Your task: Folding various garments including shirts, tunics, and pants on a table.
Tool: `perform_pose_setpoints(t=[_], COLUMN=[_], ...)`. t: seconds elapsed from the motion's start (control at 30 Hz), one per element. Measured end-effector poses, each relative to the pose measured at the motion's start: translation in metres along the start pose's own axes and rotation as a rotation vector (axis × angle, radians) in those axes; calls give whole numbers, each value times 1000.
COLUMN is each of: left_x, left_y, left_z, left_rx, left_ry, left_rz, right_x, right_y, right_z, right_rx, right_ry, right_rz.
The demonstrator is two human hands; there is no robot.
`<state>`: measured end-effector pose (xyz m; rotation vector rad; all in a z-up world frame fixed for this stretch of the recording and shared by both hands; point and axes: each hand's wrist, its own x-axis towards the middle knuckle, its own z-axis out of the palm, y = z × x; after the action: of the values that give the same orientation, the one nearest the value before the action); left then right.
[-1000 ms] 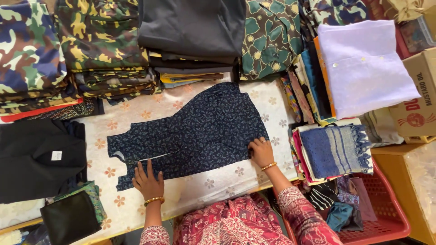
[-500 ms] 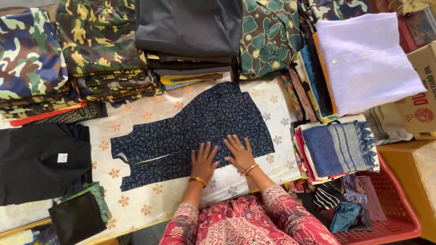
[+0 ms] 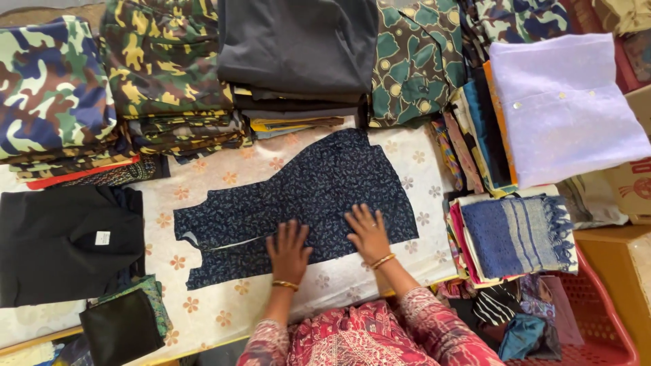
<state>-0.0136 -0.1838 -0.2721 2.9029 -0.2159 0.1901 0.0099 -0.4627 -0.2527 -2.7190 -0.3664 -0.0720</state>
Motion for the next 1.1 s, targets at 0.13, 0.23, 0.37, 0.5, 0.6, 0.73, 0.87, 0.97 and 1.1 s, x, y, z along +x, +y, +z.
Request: perform_pose_setpoints(t=[0.13,0.23,0.37,0.5,0.6,0.73,0.87,0.97,1.1], left_x=[7,-7,-4,82,164,261,322,337,325], left_y=[-7,-45,-69,-38,-5,46,91,112,117], left_z=[-9,-7,-9,-19,15,53,66,61,43], left_rx=[-90,-67,-17,-215,-495,-549,-530,-487,-486], left_ry=[-162,-76,55,207,139,66,-56,-307,-431], left_rz=[111,37,-165,-117,62,138,64,-86,-133], right_x=[6,-1,-10,-3,0,3,6,4,3], right_y=[7,28,37,32,30,30,36,38,37], right_z=[-2,-6,-8,-14,-17,-17,-15,-16,-17], right_rx=[-56,-118,-151,-176,-172,-173,-152,-135,-131], right_ry=[-85,-22,-9,-28,-42,-46,-65,-97,-138], right_rz=[9,149,223,252,264,268,282,309,315])
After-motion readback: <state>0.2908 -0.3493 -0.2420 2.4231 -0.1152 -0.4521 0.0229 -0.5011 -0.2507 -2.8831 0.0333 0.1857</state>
